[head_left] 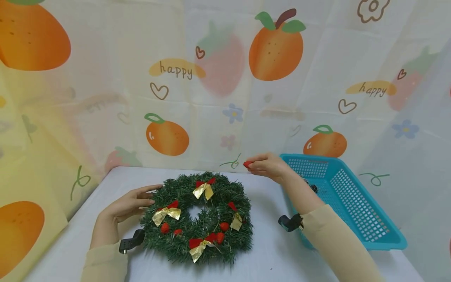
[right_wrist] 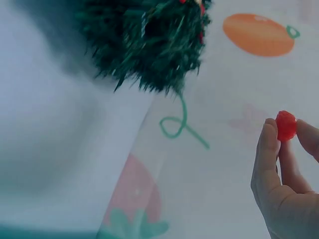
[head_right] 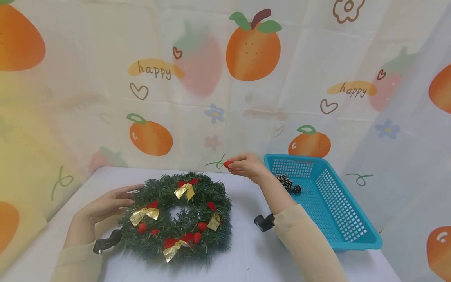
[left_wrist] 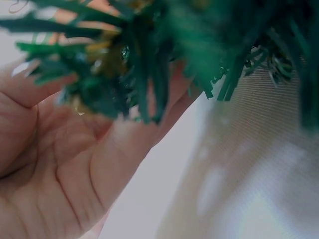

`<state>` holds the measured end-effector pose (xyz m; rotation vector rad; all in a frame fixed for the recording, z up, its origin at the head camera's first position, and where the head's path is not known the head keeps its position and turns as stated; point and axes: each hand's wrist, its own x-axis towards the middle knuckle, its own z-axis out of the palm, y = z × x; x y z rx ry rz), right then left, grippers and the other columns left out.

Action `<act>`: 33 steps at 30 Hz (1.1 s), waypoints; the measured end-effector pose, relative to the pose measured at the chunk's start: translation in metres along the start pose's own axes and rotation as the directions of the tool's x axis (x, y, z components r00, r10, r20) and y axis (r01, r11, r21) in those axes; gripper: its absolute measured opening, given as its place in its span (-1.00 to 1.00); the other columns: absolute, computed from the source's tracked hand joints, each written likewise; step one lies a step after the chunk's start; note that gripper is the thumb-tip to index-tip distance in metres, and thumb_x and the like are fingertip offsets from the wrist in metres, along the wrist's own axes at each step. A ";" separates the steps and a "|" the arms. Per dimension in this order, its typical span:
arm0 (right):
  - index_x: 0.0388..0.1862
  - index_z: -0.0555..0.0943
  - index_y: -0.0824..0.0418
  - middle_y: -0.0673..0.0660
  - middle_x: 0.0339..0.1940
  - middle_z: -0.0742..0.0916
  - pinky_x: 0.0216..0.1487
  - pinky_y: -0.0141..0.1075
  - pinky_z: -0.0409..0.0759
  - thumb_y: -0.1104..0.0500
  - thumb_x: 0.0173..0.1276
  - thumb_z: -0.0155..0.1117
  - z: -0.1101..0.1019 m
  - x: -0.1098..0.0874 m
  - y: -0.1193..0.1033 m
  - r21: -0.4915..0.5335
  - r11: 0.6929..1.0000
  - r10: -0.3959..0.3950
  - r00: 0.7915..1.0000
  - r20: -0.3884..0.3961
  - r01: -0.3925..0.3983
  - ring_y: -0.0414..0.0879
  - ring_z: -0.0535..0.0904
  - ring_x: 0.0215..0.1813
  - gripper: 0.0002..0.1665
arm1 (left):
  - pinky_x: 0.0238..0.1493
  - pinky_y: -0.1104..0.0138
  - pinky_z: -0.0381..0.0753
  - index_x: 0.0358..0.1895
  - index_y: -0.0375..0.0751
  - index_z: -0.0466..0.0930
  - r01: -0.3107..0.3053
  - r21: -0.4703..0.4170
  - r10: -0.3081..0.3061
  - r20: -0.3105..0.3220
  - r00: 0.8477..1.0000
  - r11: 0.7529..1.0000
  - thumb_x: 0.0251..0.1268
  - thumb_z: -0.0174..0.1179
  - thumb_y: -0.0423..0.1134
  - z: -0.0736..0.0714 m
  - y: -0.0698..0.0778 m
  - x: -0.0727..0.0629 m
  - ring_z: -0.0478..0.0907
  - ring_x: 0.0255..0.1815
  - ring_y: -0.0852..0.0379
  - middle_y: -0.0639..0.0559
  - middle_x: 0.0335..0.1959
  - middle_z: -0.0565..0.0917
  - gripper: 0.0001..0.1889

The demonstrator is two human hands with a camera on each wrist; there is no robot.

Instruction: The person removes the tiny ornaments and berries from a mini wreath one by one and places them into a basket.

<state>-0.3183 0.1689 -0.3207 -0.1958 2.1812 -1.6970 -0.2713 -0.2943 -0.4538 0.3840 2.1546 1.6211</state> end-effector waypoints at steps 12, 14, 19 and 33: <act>0.41 0.33 0.48 0.23 0.21 0.60 0.27 -0.26 0.56 0.30 0.47 0.14 -0.041 -0.022 0.012 0.009 1.000 0.010 0.999 -0.051 -0.009 -0.30 0.67 -0.09 -0.42 | -0.32 0.32 0.60 0.59 -0.09 0.00 -0.002 -0.001 0.002 0.003 1.000 1.000 0.45 0.13 -0.21 -0.001 -0.002 0.001 0.45 0.12 0.36 -0.54 0.56 -0.12 -0.26; 0.43 0.31 0.48 0.26 0.25 0.57 0.29 -0.24 0.54 0.28 0.48 0.14 -0.047 -0.027 0.014 0.006 1.000 0.016 0.998 -0.059 -0.016 -0.31 0.68 -0.07 -0.40 | -0.32 0.32 0.60 0.59 -0.09 0.00 -0.002 -0.001 0.002 0.003 1.000 1.000 0.45 0.13 -0.21 -0.001 -0.002 0.002 0.45 0.12 0.34 -0.54 0.56 -0.12 -0.26; 0.45 0.26 0.50 0.29 0.30 0.55 0.24 -0.30 0.57 0.27 0.48 0.14 -0.064 -0.037 0.018 0.010 1.000 0.019 0.997 -0.078 -0.019 -0.36 0.69 -0.08 -0.36 | -0.34 0.33 0.58 0.60 -0.09 -0.01 -0.004 -0.003 0.004 0.007 1.000 1.000 0.45 0.13 -0.20 -0.001 -0.002 0.001 0.47 0.08 0.33 -0.55 0.56 -0.16 -0.26; 0.52 0.09 0.52 -0.16 -0.14 0.68 0.10 -0.42 0.64 0.26 0.49 0.13 -0.103 -0.056 0.037 0.107 0.994 0.037 0.995 -0.091 -0.027 -0.36 0.69 -0.07 -0.24 | -0.36 0.34 0.55 0.60 -0.08 -0.02 0.001 -0.030 0.000 0.014 1.000 1.000 0.46 0.12 -0.21 0.000 -0.002 0.001 0.48 -0.21 0.26 -0.57 0.56 -0.18 -0.26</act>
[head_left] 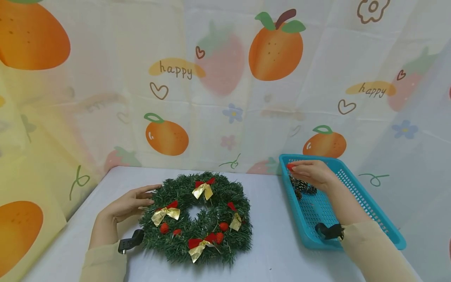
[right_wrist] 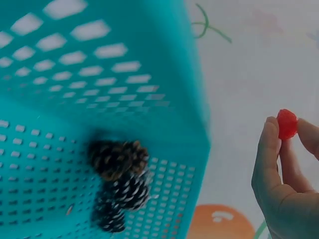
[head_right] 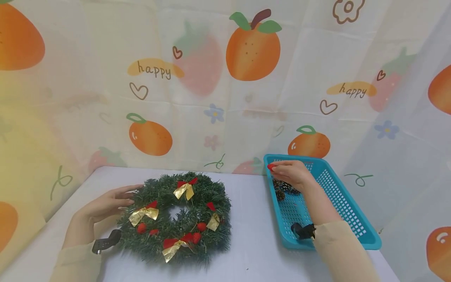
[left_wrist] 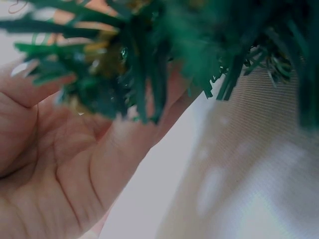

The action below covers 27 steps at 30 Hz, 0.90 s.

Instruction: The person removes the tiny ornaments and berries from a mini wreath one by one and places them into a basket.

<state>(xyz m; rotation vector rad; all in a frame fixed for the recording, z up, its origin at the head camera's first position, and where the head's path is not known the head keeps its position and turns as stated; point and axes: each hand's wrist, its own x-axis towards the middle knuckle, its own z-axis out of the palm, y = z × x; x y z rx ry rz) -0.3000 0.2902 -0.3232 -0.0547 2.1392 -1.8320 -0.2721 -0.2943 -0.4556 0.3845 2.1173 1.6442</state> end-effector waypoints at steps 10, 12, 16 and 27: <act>0.53 0.04 0.54 -0.18 -0.26 0.72 0.03 -0.42 0.67 0.29 0.48 0.14 -0.023 -0.008 0.018 0.075 0.997 0.020 0.997 -0.074 -0.014 -0.33 0.71 -0.14 -0.21 | -0.37 0.35 0.54 0.60 -0.11 -0.04 -0.002 -0.006 0.002 0.008 1.000 1.000 0.48 0.10 -0.22 0.002 0.002 0.000 0.41 -0.37 0.26 -0.59 0.55 -0.19 -0.27; 0.51 0.07 0.55 -0.16 -0.27 0.73 -0.01 -0.43 0.68 0.29 0.48 0.14 -0.027 -0.009 0.020 0.087 0.996 0.021 0.996 -0.084 -0.014 -0.32 0.71 -0.15 -0.23 | -0.36 0.35 0.54 0.60 -0.11 -0.03 -0.001 -0.002 0.001 0.005 1.000 1.000 0.47 0.10 -0.22 0.002 0.002 0.000 0.43 -0.32 0.26 -0.58 0.55 -0.18 -0.27; 0.47 0.19 0.52 -0.14 -0.28 0.76 -0.04 -0.42 0.68 0.28 0.47 0.15 -0.035 -0.010 0.024 0.113 0.993 0.035 0.996 -0.087 -0.025 -0.32 0.72 -0.18 -0.30 | -0.32 0.34 0.57 0.60 -0.10 -0.01 0.002 0.008 -0.002 -0.008 1.000 1.000 0.47 0.11 -0.22 0.001 0.001 0.000 0.47 -0.17 0.26 -0.57 0.55 -0.16 -0.27; -0.41 0.71 -0.01 -0.13 -0.38 0.76 -0.12 -0.42 0.70 0.32 0.47 0.11 -0.050 -0.010 0.033 0.231 0.968 0.134 0.978 -0.160 -0.095 -0.30 0.72 -0.28 -0.65 | -0.34 0.34 0.56 0.60 -0.11 -0.02 -0.001 0.004 0.001 -0.001 1.000 1.000 0.47 0.11 -0.22 0.001 0.002 -0.001 0.45 -0.28 0.26 -0.58 0.55 -0.17 -0.27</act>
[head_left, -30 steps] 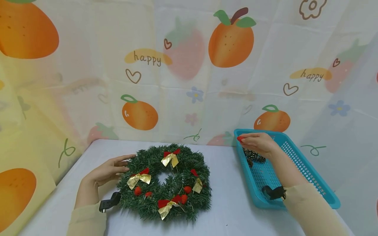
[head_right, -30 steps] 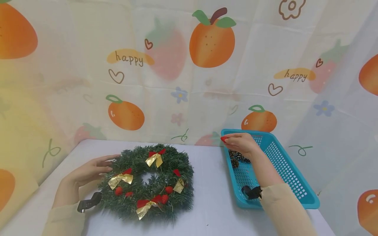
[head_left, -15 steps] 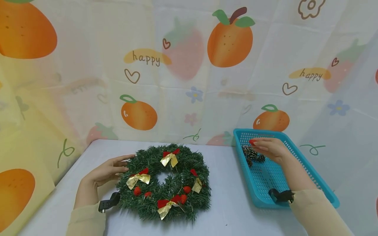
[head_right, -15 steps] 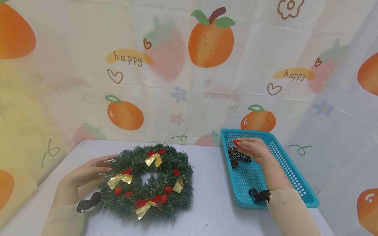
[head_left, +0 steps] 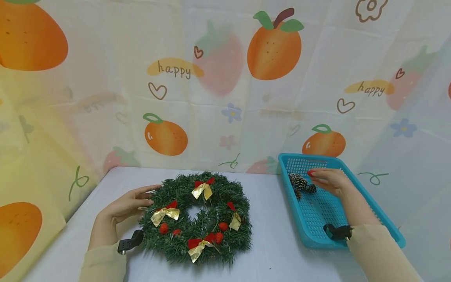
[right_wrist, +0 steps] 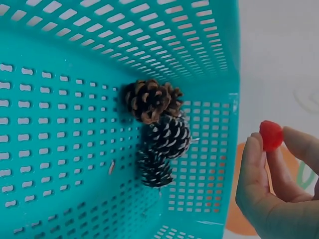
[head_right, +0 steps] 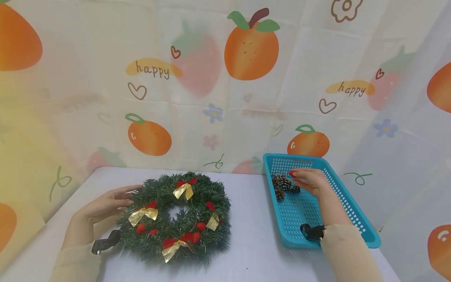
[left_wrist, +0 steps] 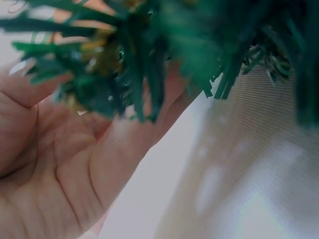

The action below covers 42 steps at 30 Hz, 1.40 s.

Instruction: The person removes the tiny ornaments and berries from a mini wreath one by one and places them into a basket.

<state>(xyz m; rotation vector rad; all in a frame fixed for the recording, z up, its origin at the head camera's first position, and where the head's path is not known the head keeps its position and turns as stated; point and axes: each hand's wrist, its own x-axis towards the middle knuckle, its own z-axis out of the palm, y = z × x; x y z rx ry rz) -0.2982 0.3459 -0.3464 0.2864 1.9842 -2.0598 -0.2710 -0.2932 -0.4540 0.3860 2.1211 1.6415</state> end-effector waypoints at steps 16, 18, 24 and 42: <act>0.56 0.15 0.32 -0.17 -0.23 0.60 0.01 -0.39 0.68 0.18 0.49 0.14 -0.010 0.003 0.007 -0.126 0.991 0.036 0.990 -0.135 -0.053 -0.37 0.63 -0.27 -0.25 | -0.30 0.32 0.58 0.59 -0.08 0.01 0.001 0.012 -0.001 -0.011 1.000 1.000 0.46 0.12 -0.21 -0.001 -0.004 0.001 0.48 -0.05 0.24 -0.57 0.55 -0.14 -0.28; 0.57 0.08 0.33 -0.13 -0.15 0.57 0.01 -0.40 0.68 0.18 0.48 0.14 -0.010 0.003 0.007 -0.141 0.989 0.035 0.989 -0.145 -0.056 -0.38 0.62 -0.27 -0.21 | -0.30 0.33 0.58 0.59 -0.08 0.00 0.001 0.011 -0.001 -0.009 1.000 1.000 0.46 0.12 -0.21 -0.001 -0.004 0.000 0.48 -0.07 0.24 -0.57 0.55 -0.14 -0.27; 0.58 0.06 0.33 -0.07 -0.08 0.55 -0.05 -0.45 0.67 0.17 0.48 0.15 -0.010 0.002 0.004 -0.130 0.990 0.034 0.990 -0.135 -0.052 -0.39 0.62 -0.28 -0.19 | -0.32 0.33 0.58 0.60 -0.08 -0.01 -0.002 0.008 0.002 -0.006 1.000 1.000 0.47 0.11 -0.22 0.000 -0.004 -0.001 0.49 -0.07 0.25 -0.57 0.55 -0.17 -0.27; 0.57 0.13 0.29 -0.24 -0.30 0.67 0.07 -0.44 0.64 0.17 0.49 0.15 0.003 -0.004 -0.005 -0.056 0.998 -0.031 0.999 -0.038 0.029 -0.40 0.67 -0.23 -0.24 | -0.35 0.34 0.56 0.60 -0.09 -0.01 0.000 0.014 0.000 -0.007 1.000 1.000 0.46 0.12 -0.21 0.000 0.001 0.000 0.46 -0.28 0.23 -0.56 0.55 -0.12 -0.26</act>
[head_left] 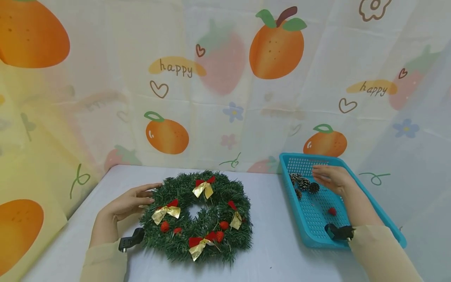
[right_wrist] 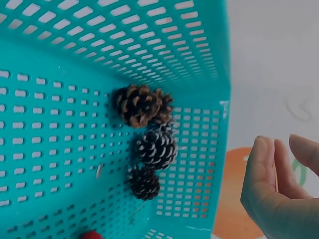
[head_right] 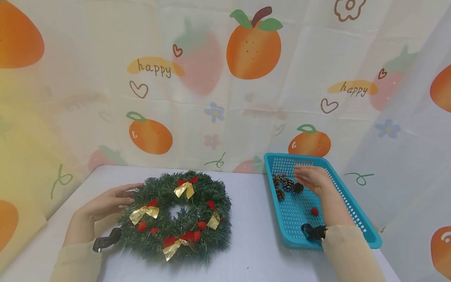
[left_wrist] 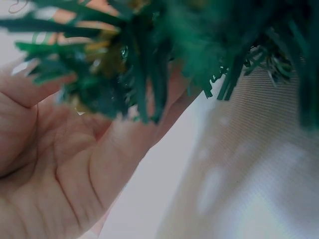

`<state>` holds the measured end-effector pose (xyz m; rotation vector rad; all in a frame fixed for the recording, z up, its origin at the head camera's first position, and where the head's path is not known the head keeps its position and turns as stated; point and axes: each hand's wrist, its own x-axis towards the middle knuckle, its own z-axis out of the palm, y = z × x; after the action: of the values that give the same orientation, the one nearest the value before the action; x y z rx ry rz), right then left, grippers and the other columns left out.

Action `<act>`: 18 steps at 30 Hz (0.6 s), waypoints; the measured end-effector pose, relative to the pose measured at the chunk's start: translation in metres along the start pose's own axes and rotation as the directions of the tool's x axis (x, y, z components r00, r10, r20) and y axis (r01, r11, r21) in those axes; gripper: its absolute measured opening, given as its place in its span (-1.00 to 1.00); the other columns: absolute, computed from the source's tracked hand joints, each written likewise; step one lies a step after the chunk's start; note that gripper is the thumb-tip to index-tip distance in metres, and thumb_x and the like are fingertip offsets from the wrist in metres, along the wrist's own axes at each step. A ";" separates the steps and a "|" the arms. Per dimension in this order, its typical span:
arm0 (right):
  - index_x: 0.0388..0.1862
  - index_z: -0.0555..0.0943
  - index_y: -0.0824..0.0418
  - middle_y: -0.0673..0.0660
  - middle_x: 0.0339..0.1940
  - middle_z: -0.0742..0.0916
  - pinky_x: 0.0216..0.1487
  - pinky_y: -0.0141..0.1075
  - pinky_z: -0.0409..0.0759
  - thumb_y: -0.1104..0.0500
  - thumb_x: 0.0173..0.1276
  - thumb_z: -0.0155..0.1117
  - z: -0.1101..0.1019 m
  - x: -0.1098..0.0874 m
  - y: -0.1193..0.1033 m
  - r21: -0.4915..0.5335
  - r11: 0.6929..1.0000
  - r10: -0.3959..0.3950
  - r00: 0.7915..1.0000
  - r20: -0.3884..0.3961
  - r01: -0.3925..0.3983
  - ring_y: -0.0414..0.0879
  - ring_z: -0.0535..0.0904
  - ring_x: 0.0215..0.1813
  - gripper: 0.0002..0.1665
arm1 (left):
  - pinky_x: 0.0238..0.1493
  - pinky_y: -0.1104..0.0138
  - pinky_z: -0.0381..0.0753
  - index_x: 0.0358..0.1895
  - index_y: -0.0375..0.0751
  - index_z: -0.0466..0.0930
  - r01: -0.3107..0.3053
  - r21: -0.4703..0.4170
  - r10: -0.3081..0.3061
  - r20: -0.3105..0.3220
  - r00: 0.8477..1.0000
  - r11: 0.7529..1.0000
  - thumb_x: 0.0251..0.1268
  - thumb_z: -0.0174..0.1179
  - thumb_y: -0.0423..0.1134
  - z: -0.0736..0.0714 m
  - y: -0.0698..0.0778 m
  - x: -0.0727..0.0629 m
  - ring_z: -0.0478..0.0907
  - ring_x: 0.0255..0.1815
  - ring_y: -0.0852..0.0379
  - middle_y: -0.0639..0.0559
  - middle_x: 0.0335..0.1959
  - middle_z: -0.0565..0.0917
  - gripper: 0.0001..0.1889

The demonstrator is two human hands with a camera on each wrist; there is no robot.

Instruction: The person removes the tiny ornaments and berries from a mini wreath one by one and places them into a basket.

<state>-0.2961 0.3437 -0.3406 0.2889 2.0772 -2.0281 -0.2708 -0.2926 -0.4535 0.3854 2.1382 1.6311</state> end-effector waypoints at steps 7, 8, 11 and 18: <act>-0.13 0.66 -0.03 -0.21 -0.27 0.73 0.07 -0.44 0.64 0.20 0.44 0.23 0.010 -0.010 -0.007 0.064 0.997 -0.057 0.996 0.065 0.053 -0.35 0.69 -0.15 -0.86 | -0.33 0.33 0.57 0.60 -0.08 0.00 -0.005 0.008 0.005 0.000 1.000 1.000 0.45 0.13 -0.21 -0.002 0.000 0.001 0.49 -0.10 0.25 -0.54 0.56 -0.12 -0.26; -0.16 0.68 -0.05 -0.21 -0.26 0.74 0.08 -0.44 0.64 0.21 0.44 0.23 0.012 -0.012 -0.009 0.074 0.996 -0.064 0.995 0.076 0.058 -0.34 0.69 -0.15 -0.84 | -0.33 0.33 0.57 0.60 -0.08 0.00 -0.006 0.010 0.006 0.000 1.000 1.000 0.45 0.13 -0.21 -0.002 -0.001 0.001 0.49 -0.05 0.26 -0.54 0.56 -0.12 -0.26; -0.28 0.72 -0.10 -0.18 -0.25 0.76 0.05 -0.44 0.65 0.24 0.44 0.22 0.019 -0.014 -0.012 0.105 0.992 -0.084 0.991 0.101 0.073 -0.32 0.71 -0.14 -0.76 | -0.32 0.33 0.58 0.59 -0.07 0.01 -0.008 0.016 0.008 -0.004 1.000 1.000 0.45 0.13 -0.21 -0.003 -0.001 0.001 0.48 0.05 0.26 -0.53 0.56 -0.12 -0.27; -0.26 0.76 -0.05 -0.14 -0.24 0.78 -0.02 -0.45 0.67 0.26 0.48 0.15 0.035 -0.021 -0.017 0.145 0.983 -0.129 0.983 0.134 0.109 -0.28 0.72 -0.14 -0.72 | -0.32 0.33 0.58 0.60 -0.07 0.00 -0.005 0.010 0.005 -0.002 1.000 1.000 0.45 0.13 -0.21 -0.002 -0.002 0.000 0.47 0.06 0.26 -0.54 0.56 -0.13 -0.26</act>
<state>-0.2800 0.3081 -0.3191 0.0403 1.9161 -2.1955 -0.2721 -0.2948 -0.4546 0.3926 2.1499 1.6248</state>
